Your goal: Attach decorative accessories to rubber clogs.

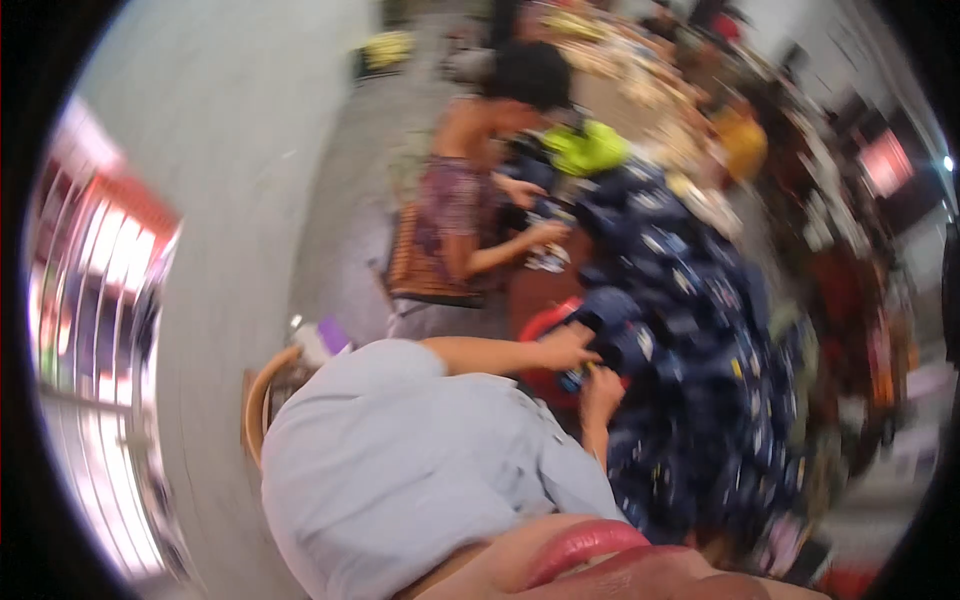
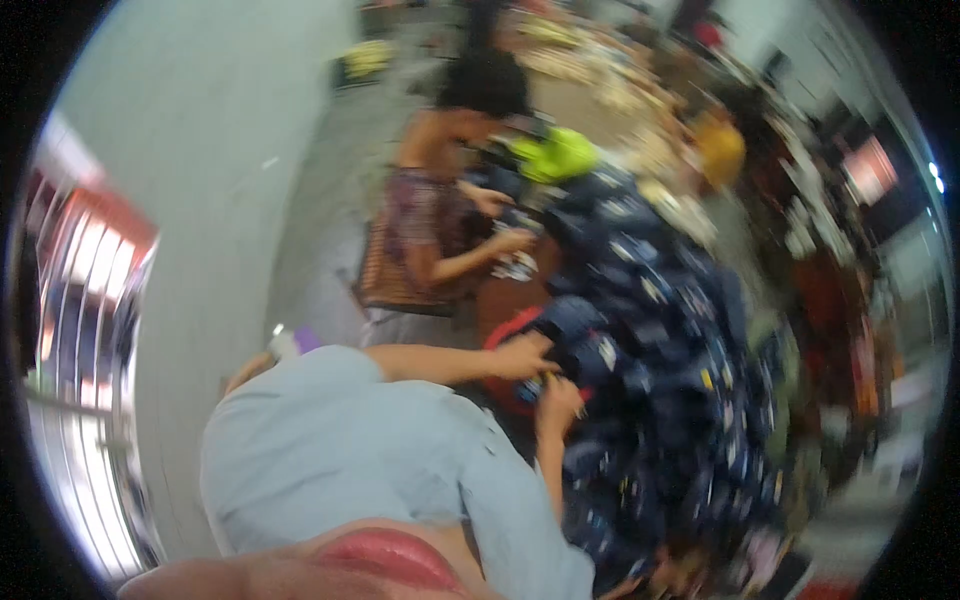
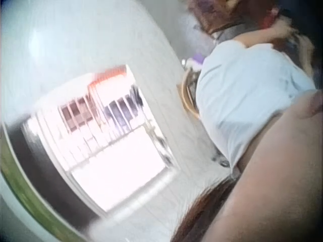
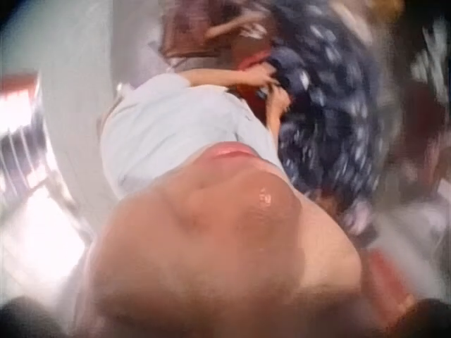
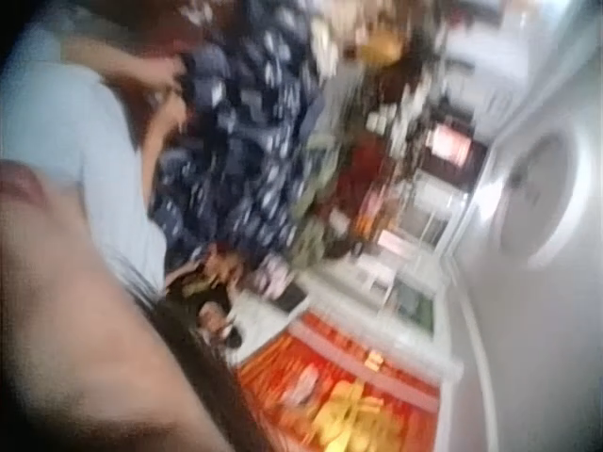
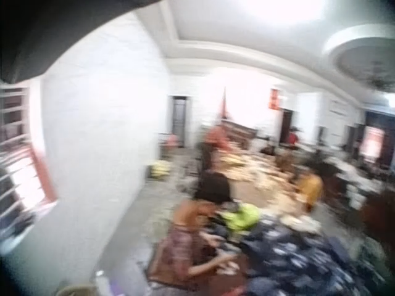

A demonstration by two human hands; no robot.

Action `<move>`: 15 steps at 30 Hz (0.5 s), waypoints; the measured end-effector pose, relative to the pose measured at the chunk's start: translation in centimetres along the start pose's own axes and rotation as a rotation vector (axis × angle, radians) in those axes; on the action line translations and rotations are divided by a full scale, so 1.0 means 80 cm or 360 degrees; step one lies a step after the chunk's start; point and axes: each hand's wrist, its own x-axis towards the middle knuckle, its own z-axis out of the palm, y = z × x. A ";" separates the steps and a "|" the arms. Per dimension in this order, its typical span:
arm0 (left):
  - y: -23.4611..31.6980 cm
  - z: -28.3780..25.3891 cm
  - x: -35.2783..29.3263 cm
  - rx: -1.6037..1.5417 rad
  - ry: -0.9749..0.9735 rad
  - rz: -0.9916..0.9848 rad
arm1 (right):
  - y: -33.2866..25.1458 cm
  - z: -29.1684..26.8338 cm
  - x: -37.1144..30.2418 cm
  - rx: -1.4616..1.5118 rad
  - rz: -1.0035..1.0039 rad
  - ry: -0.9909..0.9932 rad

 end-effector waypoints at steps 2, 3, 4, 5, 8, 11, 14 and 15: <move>0.009 0.013 0.007 -0.0146 -0.0026 0.0022 | 0.014 0.003 -0.013 -0.0049 0.0087 -0.0012; 0.006 0.025 0.014 -0.0082 -0.0240 -0.0019 | 0.020 0.003 -0.018 0.0052 0.0095 -0.0022; 0.009 0.017 0.020 -0.0042 -0.0318 -0.0010 | 0.018 0.000 -0.020 0.0048 0.0204 -0.0085; 0.008 0.006 0.023 -0.0086 -0.0400 -0.0050 | 0.014 -0.002 -0.015 0.0043 0.0308 -0.0150; 0.005 0.006 0.031 -0.0082 -0.0598 -0.0156 | 0.020 -0.011 -0.020 0.0399 0.0342 -0.0089; -0.008 0.006 0.025 -0.0013 -0.0591 -0.0141 | 0.023 -0.013 -0.009 0.0561 0.0370 -0.0068; -0.015 0.011 0.025 0.0042 -0.0605 -0.0055 | 0.019 -0.023 0.000 0.0657 0.0516 -0.0122; -0.018 0.015 0.027 0.0023 -0.0641 -0.0009 | 0.019 -0.024 0.002 0.0745 0.0577 -0.0082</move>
